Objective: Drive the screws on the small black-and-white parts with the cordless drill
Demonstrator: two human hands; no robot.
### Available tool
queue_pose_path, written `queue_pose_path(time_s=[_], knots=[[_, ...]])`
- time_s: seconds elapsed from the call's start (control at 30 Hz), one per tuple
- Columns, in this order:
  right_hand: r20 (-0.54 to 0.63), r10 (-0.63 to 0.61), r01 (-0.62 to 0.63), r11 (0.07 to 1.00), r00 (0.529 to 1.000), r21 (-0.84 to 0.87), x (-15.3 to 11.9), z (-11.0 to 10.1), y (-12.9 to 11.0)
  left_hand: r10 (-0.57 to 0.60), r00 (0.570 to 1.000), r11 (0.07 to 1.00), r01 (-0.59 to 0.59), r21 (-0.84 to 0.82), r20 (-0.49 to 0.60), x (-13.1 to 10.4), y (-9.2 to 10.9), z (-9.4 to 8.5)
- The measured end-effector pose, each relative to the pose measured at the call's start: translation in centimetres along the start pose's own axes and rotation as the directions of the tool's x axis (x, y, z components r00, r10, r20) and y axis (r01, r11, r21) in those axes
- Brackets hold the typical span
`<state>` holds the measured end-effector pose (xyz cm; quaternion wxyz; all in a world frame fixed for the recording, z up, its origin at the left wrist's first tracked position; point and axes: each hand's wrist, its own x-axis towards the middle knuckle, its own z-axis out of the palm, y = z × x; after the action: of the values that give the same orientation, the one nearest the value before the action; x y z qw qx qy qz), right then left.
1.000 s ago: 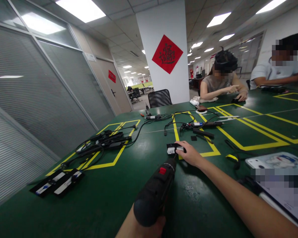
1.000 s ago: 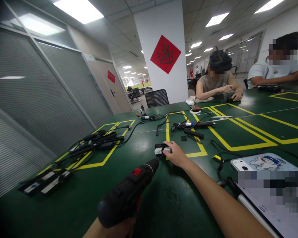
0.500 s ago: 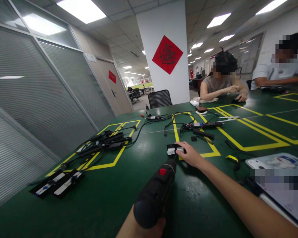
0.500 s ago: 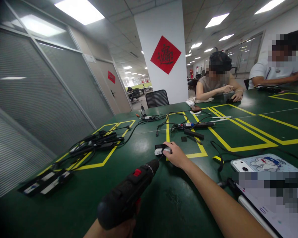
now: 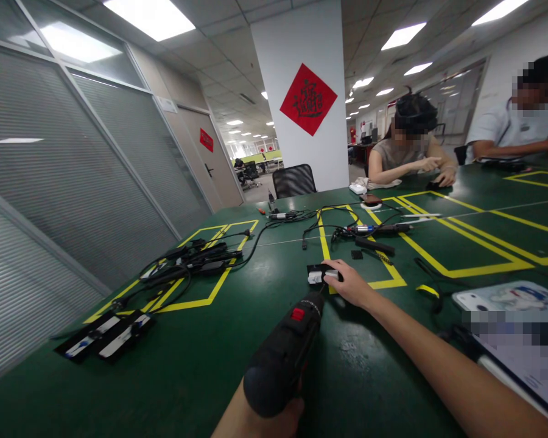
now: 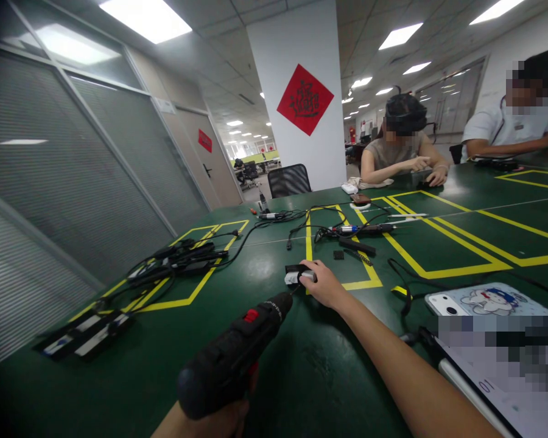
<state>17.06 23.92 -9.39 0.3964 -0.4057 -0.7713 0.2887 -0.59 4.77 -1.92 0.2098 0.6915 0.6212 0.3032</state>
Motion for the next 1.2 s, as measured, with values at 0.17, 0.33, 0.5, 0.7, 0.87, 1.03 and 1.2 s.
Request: queue_pose_path(time_s=[0.17, 0.33, 0.5, 0.7, 0.87, 1.03, 1.2], knots=[[0.001, 0.009, -0.009, 1.0, 1.0, 0.007, 0.0, 0.0, -0.2, 0.032, 0.998, 0.998, -0.029, -0.051, 0.049, 0.2, 1.6, -0.8], [-0.011, -0.001, 0.001, 1.0, 1.0, 0.012, 0.0, 0.1, 0.0, 0.035, 0.999, 0.999, -0.035, -0.019, 0.01, 0.4, 1.5, -0.5], [-0.006, -0.009, 0.009, 1.0, 1.0, -0.001, 0.0, 0.1, 0.1, 0.024, 0.997, 0.999, -0.021, -0.039, 0.073, 0.1, 0.9, -0.1], [-0.004, 0.01, -0.01, 1.0, 1.0, -0.01, 0.0, 0.1, -0.1, 0.023, 1.0, 0.99, -0.026, -0.14, -0.02, 0.5, 1.5, -0.1], [0.0, 0.005, -0.005, 1.0, 1.0, 0.006, 0.0, 0.0, -0.1, 0.059, 0.997, 0.998, -0.059, 0.006, -0.043, 0.2, 1.3, 0.2], [-0.003, 0.007, -0.007, 1.0, 1.0, 0.001, 0.0, 0.0, 0.1, -0.018, 0.995, 0.981, -0.001, 0.197, 0.097, -0.2, 0.5, 0.3], [0.001, 0.005, -0.005, 1.0, 1.0, -0.001, 0.0, 0.1, 0.0, 0.065, 0.997, 0.995, -0.068, 0.072, 0.051, 0.0, 0.0, 0.6]])
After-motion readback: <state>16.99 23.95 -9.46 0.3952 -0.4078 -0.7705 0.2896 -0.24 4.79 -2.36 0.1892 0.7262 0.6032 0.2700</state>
